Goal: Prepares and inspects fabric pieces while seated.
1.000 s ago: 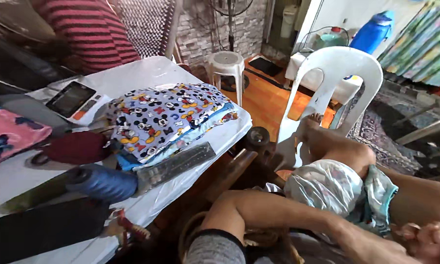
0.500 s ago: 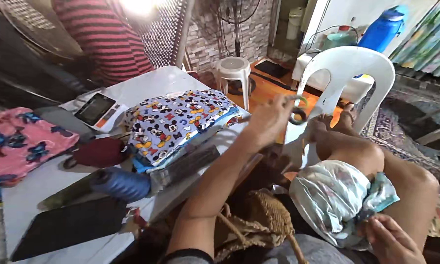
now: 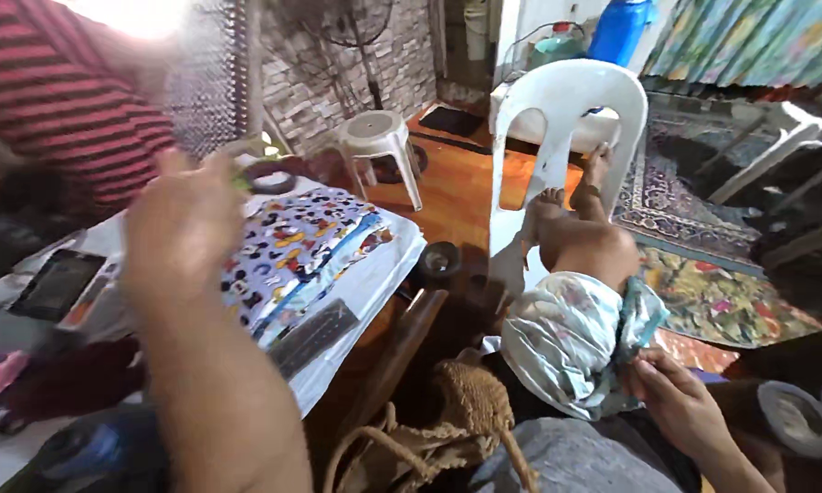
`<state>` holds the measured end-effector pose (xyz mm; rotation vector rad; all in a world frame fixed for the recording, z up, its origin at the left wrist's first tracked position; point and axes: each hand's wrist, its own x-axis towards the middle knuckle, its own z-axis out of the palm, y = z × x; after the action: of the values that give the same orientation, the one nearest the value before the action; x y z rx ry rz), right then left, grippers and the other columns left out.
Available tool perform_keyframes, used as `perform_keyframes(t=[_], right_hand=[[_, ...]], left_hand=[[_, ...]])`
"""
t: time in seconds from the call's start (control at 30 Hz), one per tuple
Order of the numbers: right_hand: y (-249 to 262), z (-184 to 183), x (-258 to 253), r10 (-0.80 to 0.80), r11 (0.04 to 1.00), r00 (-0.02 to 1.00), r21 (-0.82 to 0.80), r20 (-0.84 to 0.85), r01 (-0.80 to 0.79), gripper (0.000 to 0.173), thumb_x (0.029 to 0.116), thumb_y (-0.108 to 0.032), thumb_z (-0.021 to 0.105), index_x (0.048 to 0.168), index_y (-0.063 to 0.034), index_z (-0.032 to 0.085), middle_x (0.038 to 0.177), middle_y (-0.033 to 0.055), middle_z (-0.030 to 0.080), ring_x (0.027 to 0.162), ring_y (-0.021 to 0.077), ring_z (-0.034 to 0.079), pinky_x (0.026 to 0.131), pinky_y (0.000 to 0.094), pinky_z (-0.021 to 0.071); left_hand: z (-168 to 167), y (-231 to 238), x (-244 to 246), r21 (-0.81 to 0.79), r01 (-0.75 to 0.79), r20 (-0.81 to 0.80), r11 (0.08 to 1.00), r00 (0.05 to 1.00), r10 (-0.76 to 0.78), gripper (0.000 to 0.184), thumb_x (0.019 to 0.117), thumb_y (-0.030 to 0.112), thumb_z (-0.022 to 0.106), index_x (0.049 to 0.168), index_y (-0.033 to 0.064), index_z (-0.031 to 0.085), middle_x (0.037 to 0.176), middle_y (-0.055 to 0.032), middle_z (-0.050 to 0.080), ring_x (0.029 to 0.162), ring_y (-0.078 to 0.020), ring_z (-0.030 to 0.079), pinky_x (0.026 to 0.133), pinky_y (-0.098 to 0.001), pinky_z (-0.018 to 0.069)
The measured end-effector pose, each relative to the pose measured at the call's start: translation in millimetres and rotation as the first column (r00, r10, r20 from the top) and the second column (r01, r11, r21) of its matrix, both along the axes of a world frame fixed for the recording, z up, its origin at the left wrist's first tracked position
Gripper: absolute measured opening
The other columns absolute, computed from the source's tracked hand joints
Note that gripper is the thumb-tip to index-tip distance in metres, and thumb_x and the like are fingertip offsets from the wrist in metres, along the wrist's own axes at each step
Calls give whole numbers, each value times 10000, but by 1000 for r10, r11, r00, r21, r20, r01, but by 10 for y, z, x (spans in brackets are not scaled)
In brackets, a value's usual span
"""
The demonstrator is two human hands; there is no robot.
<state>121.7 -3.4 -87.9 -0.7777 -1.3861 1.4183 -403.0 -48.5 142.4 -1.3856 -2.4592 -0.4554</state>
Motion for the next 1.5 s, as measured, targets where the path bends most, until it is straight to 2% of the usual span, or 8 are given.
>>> perform_keyframes(t=[0.1, 0.23, 0.47, 0.77, 1.17, 1.3, 1.4, 1.5], right_hand=[[10, 0, 3, 2, 1000, 1000, -14, 16, -2, 150, 1037, -220, 533, 1007, -256, 675, 735, -106, 666, 649, 28, 642, 666, 228, 579], [17, -30, 28, 40, 999, 999, -12, 29, -40, 152, 1039, -197, 515, 1019, -228, 662, 739, -105, 663, 653, 32, 646, 673, 235, 583], [2, -71, 12, 4, 1000, 1000, -15, 14, -4, 178, 1035, -190, 510, 996, -245, 675, 733, -102, 678, 646, 26, 651, 663, 224, 584], [11, -103, 83, -6, 999, 1000, -52, 11, 7, 176, 1033, -180, 503, 1003, -239, 666, 723, -119, 658, 632, 22, 630, 656, 228, 574], [-83, -93, 19, 26, 992, 999, -121, -19, -28, 156, 1027, -95, 464, 1008, -140, 612, 721, -113, 633, 649, 33, 628, 685, 261, 571], [-98, -125, -45, 60, 985, 998, -161, 5, -58, 148, 1032, -88, 448, 1008, -115, 592, 712, -108, 614, 646, 35, 621, 690, 257, 568], [-110, -154, -124, 76, 984, 997, -161, 8, -74, 137, 1040, -93, 446, 1019, -101, 581, 715, -107, 608, 644, 27, 613, 683, 254, 564], [-117, -170, -134, 73, 988, 997, -141, 22, -69, 145, 1047, -101, 442, 1024, -90, 585, 717, -104, 606, 651, 30, 613, 686, 257, 561]], left_hand=[[-198, -197, -320, 80, 37, -17, 996, 999, -36, 437, 1007, 72, 576, 1441, 59, 531, 1331, -469, 449, 1110, -738, 478, 797, -891, 350], [-252, -180, 254, 97, 251, -16, 963, 968, -251, 338, 1017, 24, 554, 1338, -84, 554, 1281, -455, 496, 1156, -694, 486, 889, -830, 379], [-571, 854, 1294, -192, 494, 286, 848, 855, -433, 405, 1047, 99, 564, 1449, 59, 531, 1380, -295, 519, 1172, -482, 595, 956, -630, 496], [-1306, 1049, 1079, -191, 277, 193, 942, 951, -241, 388, 989, 24, 607, 1371, -30, 572, 1316, -392, 521, 1223, -606, 498, 976, -745, 408], [-1390, 975, 1048, -168, 33, 126, 985, 992, -12, 398, 992, -33, 510, 1376, -136, 524, 1420, -410, 445, 1354, -592, 399, 1055, -728, 345], [-1215, 935, 1242, -60, 183, 155, 981, 973, -172, 465, 1001, 20, 546, 1450, -78, 478, 1379, -445, 455, 1303, -667, 392, 1016, -795, 307], [-1171, 950, 1628, -9, 521, 181, 854, 840, -511, 448, 1039, 146, 575, 1425, -74, 515, 1347, -407, 511, 1285, -615, 455, 1040, -743, 353], [-1492, 1009, 2078, -5, 853, 335, 523, 494, -802, 426, 1007, 286, 644, 1309, -15, 644, 1287, -297, 595, 1246, -485, 540, 1046, -628, 435]])
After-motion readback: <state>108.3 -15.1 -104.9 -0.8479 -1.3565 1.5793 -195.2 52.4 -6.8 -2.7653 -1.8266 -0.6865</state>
